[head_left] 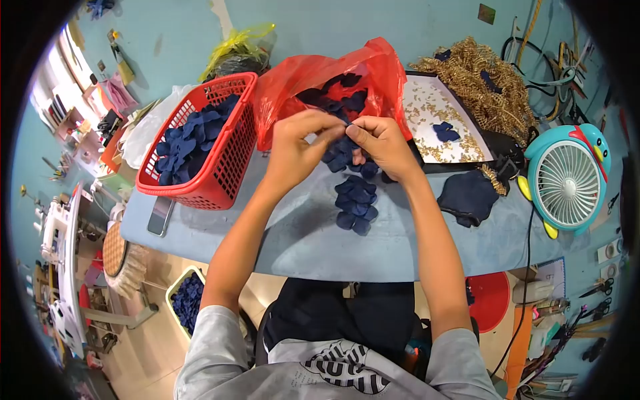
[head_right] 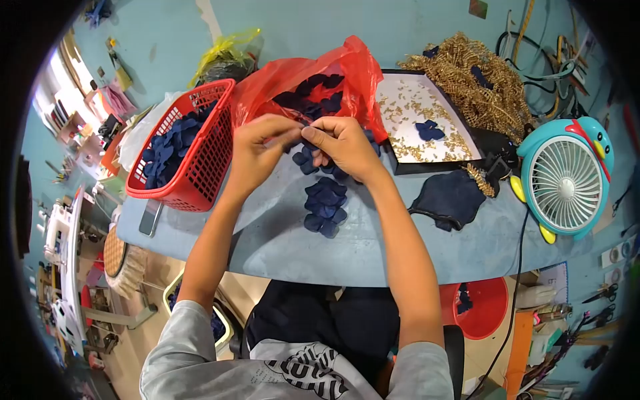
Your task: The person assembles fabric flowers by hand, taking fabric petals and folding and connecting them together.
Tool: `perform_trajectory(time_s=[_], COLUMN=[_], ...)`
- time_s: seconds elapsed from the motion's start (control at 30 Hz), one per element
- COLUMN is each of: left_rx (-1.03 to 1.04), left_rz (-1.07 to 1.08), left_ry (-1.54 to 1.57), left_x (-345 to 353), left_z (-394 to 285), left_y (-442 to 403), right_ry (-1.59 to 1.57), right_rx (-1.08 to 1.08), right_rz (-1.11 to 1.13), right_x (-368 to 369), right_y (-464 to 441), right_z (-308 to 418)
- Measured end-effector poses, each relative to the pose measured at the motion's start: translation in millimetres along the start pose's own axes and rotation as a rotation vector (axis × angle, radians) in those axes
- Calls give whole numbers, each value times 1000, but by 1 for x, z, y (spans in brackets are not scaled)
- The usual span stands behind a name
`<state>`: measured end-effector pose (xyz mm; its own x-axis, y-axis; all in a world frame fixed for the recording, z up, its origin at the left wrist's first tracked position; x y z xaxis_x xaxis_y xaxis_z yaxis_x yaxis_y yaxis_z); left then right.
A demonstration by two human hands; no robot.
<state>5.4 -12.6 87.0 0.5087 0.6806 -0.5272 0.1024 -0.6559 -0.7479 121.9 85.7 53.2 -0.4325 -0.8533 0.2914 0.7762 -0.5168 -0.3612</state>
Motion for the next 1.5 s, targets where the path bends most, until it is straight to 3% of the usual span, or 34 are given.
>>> perform_trajectory(time_s=[0.1, 0.17, 0.23, 0.3, 0.37, 0.43, 0.53, 0.63, 0.77, 0.87, 1.13, 1.27, 1.37, 1.5], left_rx=[-115, -315, -290, -320, -433, -335, -1, 56, 214, 82, 40, -229, -387, -214], left_rz=[-238, -439, -712, -671, -441, -352, -669, -656, -345, -282, -186, -41, -90, -182], left_ry=[22, 141, -57, -388, -651, -1119, -1387, -881, -537, -242, -14, 207, 517, 414], left_x=[-17, -42, -84, -122, -152, -170, -164, -124, -54, -23, 4, 20, 17, 17], left_z=[3, -3, 5, 12, 29, 47, 18, -14, -27, -15, 16, 32, 34, 39], left_y=[9, 11, 7, 6, 4, 4, 6, 6, 4, 5, 20, 28, 30, 31], right_ry=[-26, 59, 62, 34, 17, 90, 155, 164, 146, 104, 45, -24, 23, 101], right_rx=[-11, 16, 20, 32, 41, 24, 6, -28, -46, -59, -53, -9, 56, 129], right_rz=[93, 76, 59, 72, 90, 37, -11, -54, -60, -74, -134, -90, -28, 21], right_x=[1, 2, -2, 1, 2, 5, 8, 11, 15, 14, 14, 14, 15, 13], right_y=[-2, -1, -3, -3, -4, -4, -3, -2, -1, -2, -2, -3, -2, -3], right_z=[-8, -7, -11, -11, -14, -18, -18, -18, -18, -18, -12, -19, -17, -24])
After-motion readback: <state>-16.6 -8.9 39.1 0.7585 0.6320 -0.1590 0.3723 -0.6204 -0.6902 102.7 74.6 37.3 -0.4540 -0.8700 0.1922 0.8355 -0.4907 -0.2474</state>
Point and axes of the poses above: each hand's wrist, its own y-axis away from the middle knuckle, its own x-axis out of the palm, z = x × y, the point moved 3 cm from there along -y, towards the middle knuckle, and after that the axes turned 15 degrees about -y, right-handed, at the moved point
